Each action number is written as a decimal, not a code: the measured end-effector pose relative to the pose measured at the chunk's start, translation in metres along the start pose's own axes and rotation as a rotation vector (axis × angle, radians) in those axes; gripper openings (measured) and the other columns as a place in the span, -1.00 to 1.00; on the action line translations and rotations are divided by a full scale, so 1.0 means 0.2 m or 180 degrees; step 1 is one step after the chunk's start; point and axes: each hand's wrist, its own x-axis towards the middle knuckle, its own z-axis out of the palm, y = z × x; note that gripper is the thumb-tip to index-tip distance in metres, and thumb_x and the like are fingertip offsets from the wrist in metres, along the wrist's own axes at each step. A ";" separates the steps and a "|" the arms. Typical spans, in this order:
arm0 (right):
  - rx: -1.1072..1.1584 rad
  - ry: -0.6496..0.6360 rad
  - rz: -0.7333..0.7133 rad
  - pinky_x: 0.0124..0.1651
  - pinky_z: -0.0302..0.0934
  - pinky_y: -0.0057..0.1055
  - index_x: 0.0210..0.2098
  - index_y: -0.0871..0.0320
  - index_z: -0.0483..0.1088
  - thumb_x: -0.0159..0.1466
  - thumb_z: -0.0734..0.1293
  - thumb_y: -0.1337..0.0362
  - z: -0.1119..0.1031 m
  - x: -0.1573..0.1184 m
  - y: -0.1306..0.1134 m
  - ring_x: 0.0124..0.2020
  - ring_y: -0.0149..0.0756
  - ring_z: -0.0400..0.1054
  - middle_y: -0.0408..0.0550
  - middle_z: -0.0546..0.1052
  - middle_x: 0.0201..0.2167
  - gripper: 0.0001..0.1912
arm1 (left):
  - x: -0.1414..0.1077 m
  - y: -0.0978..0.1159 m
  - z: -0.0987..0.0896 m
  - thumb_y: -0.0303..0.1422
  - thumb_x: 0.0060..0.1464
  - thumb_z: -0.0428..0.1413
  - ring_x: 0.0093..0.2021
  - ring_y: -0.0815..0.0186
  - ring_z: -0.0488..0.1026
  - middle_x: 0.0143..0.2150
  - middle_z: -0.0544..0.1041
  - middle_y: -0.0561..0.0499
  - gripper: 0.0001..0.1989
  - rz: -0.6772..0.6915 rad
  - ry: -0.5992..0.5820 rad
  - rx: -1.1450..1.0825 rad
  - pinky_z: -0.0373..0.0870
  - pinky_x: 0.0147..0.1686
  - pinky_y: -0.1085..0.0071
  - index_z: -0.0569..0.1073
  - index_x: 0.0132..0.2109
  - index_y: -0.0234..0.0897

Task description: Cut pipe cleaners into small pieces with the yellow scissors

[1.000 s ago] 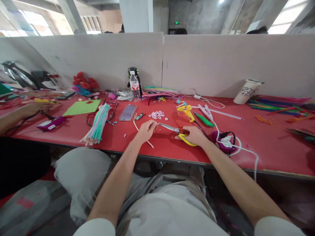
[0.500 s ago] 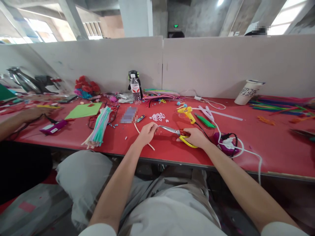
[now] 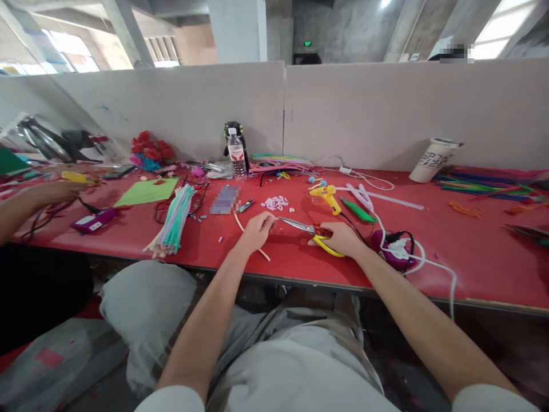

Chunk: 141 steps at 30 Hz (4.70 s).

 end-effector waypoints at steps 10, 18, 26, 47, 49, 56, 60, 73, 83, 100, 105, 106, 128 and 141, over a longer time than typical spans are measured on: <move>0.0017 -0.0041 0.0039 -0.47 -0.07 -0.43 -0.54 0.09 0.26 0.02 0.39 -0.22 0.00 0.00 0.00 -0.54 -0.39 0.18 -0.19 0.38 -0.59 -0.49 | 0.00 0.00 0.00 -0.14 0.31 -0.10 -0.39 0.35 0.38 -0.41 0.43 0.03 -0.65 -0.0003 -0.0018 -0.0021 0.29 -0.31 0.41 0.34 -0.33 -0.28; -0.0071 -0.0061 0.0030 -0.46 -0.10 -0.42 -0.55 0.10 0.29 0.02 0.36 -0.29 0.01 0.01 0.03 -0.54 -0.38 0.18 -0.17 0.39 -0.59 -0.44 | 0.00 0.00 0.01 -0.14 0.31 -0.10 -0.39 0.34 0.38 -0.40 0.44 0.02 -0.65 0.0004 -0.0038 -0.0071 0.30 -0.32 0.41 0.35 -0.32 -0.28; -0.0127 0.0020 -0.0040 -0.46 -0.10 -0.42 -0.55 0.10 0.26 0.04 0.35 -0.27 0.00 0.00 0.01 -0.54 -0.39 0.16 -0.17 0.37 -0.60 -0.46 | 0.01 0.00 0.00 -0.14 0.30 -0.10 -0.40 0.35 0.38 -0.38 0.45 0.02 -0.65 -0.0009 -0.0031 -0.0094 0.32 -0.32 0.41 0.34 -0.33 -0.28; -0.0078 -0.0022 -0.0013 -0.46 -0.08 -0.43 -0.54 0.10 0.29 0.03 0.35 -0.28 0.02 0.01 0.03 -0.54 -0.38 0.19 -0.17 0.39 -0.59 -0.45 | 0.00 0.00 0.00 -0.12 0.30 -0.11 -0.40 0.34 0.38 -0.40 0.43 0.02 -0.63 -0.0002 -0.0037 -0.0047 0.30 -0.33 0.41 0.34 -0.33 -0.28; -0.0070 -0.0017 -0.0019 -0.46 -0.08 -0.43 -0.55 0.10 0.28 0.03 0.35 -0.28 0.02 0.01 0.02 -0.54 -0.38 0.19 -0.17 0.39 -0.59 -0.45 | 0.00 0.00 0.00 -0.11 0.30 -0.11 -0.40 0.34 0.38 -0.40 0.43 0.02 -0.63 -0.0010 -0.0042 -0.0035 0.30 -0.32 0.41 0.34 -0.34 -0.27; -0.0011 0.0006 -0.0019 -0.47 -0.08 -0.43 -0.54 0.10 0.26 0.03 0.36 -0.26 0.01 0.00 0.02 -0.54 -0.38 0.18 -0.19 0.37 -0.60 -0.46 | 0.00 0.00 0.00 -0.12 0.30 -0.11 -0.40 0.33 0.38 -0.41 0.43 0.02 -0.64 -0.0034 -0.0015 -0.0023 0.29 -0.32 0.40 0.34 -0.33 -0.27; -0.0035 0.0012 -0.0041 -0.47 -0.08 -0.43 -0.54 0.10 0.25 0.04 0.37 -0.25 0.01 0.00 0.02 -0.54 -0.39 0.18 -0.19 0.37 -0.60 -0.47 | 0.00 0.00 0.00 -0.12 0.30 -0.11 -0.40 0.34 0.37 -0.41 0.42 0.02 -0.64 -0.0001 -0.0038 -0.0018 0.29 -0.31 0.40 0.33 -0.34 -0.27; -0.0130 0.0020 0.0017 -0.47 -0.11 -0.42 -0.57 0.10 0.26 0.02 0.35 -0.30 0.02 0.02 0.04 -0.56 -0.39 0.14 -0.18 0.36 -0.62 -0.43 | 0.00 -0.01 0.01 -0.10 0.29 -0.10 -0.39 0.34 0.39 -0.39 0.44 0.02 -0.64 -0.0065 -0.0024 -0.0122 0.32 -0.32 0.41 0.34 -0.32 -0.27; -0.0054 0.0032 -0.0086 -0.47 -0.09 -0.43 -0.54 0.10 0.23 0.06 0.34 -0.27 0.01 0.00 0.03 -0.54 -0.39 0.17 -0.19 0.35 -0.60 -0.45 | 0.00 0.01 0.01 -0.09 0.30 -0.12 -0.40 0.33 0.39 -0.42 0.43 0.02 -0.62 -0.0074 0.0010 -0.0076 0.31 -0.33 0.40 0.34 -0.33 -0.27; -0.0073 0.0088 0.0076 -0.47 -0.10 -0.42 -0.56 0.10 0.21 0.04 0.36 -0.26 0.01 0.01 0.01 -0.56 -0.40 0.15 -0.19 0.34 -0.62 -0.45 | 0.00 0.00 0.01 -0.11 0.30 -0.10 -0.40 0.36 0.39 -0.39 0.44 0.02 -0.63 -0.0057 0.0002 -0.0162 0.31 -0.32 0.41 0.34 -0.33 -0.28; 0.0050 0.0116 0.0044 -0.47 -0.11 -0.43 -0.54 0.11 0.23 0.02 0.37 -0.26 0.00 0.00 0.00 -0.55 -0.40 0.15 -0.19 0.33 -0.62 -0.46 | 0.00 0.02 0.01 -0.12 0.32 -0.13 -0.42 0.35 0.38 -0.46 0.41 0.04 -0.61 -0.0082 0.0007 -0.0076 0.28 -0.32 0.41 0.32 -0.37 -0.27; 0.0062 0.0117 0.0049 -0.47 -0.10 -0.43 -0.54 0.11 0.24 0.02 0.37 -0.25 0.00 0.00 0.00 -0.55 -0.41 0.15 -0.19 0.33 -0.62 -0.46 | 0.00 0.03 0.01 -0.12 0.32 -0.14 -0.43 0.35 0.37 -0.47 0.40 0.05 -0.61 -0.0085 0.0014 -0.0065 0.28 -0.32 0.41 0.31 -0.38 -0.27; -0.0005 0.0084 -0.0121 -0.48 -0.11 -0.45 -0.54 0.10 0.20 0.07 0.35 -0.20 0.00 -0.01 0.01 -0.55 -0.40 0.17 -0.18 0.37 -0.61 -0.50 | 0.00 0.03 0.00 -0.09 0.32 -0.15 -0.44 0.35 0.39 -0.48 0.40 0.05 -0.57 -0.0072 0.0031 0.0029 0.28 -0.34 0.41 0.31 -0.40 -0.26; 0.0064 0.0038 -0.0088 -0.47 -0.07 -0.44 -0.55 0.10 0.24 0.03 0.37 -0.24 0.01 0.00 0.02 -0.55 -0.40 0.15 -0.19 0.36 -0.61 -0.47 | 0.00 0.03 0.01 -0.04 0.29 -0.13 -0.42 0.34 0.39 -0.43 0.43 0.02 -0.58 -0.0144 0.0010 -0.0107 0.32 -0.33 0.41 0.33 -0.35 -0.27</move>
